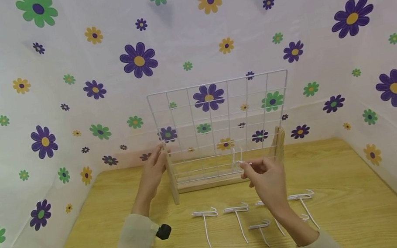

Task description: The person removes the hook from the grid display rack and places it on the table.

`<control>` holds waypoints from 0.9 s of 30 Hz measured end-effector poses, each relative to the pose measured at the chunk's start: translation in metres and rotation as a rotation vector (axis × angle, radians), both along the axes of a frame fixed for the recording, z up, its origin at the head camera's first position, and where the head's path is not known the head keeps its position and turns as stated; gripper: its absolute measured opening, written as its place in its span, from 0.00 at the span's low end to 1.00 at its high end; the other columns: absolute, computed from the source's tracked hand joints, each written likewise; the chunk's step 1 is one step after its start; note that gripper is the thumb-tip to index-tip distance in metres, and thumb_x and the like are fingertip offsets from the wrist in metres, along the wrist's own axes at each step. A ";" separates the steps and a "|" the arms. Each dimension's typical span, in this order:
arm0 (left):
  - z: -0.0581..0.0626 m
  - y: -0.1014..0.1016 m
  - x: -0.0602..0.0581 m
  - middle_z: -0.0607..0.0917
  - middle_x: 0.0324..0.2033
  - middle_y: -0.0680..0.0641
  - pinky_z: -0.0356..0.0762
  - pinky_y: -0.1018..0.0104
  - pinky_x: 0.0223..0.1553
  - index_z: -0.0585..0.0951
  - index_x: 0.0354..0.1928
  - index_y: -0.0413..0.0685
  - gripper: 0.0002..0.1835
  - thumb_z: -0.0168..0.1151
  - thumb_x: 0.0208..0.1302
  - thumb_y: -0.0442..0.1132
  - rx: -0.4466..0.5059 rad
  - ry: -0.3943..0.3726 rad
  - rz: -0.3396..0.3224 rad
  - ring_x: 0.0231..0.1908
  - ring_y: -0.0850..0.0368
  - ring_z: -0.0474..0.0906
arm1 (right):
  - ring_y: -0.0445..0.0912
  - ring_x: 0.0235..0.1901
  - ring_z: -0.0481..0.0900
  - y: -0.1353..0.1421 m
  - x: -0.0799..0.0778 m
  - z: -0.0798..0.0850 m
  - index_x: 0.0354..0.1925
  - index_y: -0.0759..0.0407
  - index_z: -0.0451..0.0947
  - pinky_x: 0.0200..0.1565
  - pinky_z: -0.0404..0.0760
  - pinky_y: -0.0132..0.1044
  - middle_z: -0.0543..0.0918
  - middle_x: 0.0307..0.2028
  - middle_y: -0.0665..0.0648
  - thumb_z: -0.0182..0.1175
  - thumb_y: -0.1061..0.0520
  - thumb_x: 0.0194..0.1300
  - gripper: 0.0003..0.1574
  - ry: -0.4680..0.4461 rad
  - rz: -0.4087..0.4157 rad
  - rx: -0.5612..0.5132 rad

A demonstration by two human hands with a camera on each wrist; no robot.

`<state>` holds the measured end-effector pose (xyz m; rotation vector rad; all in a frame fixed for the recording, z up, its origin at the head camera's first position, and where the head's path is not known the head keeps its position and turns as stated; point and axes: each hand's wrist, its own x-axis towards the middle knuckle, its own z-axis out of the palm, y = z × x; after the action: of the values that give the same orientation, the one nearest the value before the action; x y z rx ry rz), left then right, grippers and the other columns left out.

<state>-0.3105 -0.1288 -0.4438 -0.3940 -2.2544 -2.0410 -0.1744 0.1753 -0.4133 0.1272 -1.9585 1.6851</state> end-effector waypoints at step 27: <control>-0.003 0.001 -0.002 0.71 0.73 0.40 0.67 0.49 0.72 0.60 0.81 0.49 0.30 0.47 0.84 0.51 -0.019 0.004 0.005 0.73 0.45 0.66 | 0.49 0.20 0.81 0.005 0.038 -0.047 0.40 0.67 0.80 0.25 0.84 0.32 0.88 0.28 0.60 0.69 0.60 0.68 0.10 -0.312 0.043 0.079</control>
<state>-0.3125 -0.1281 -0.4471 -0.3933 -2.2718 -2.0165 -0.1367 0.1805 -0.4603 -0.0697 -2.2651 1.7403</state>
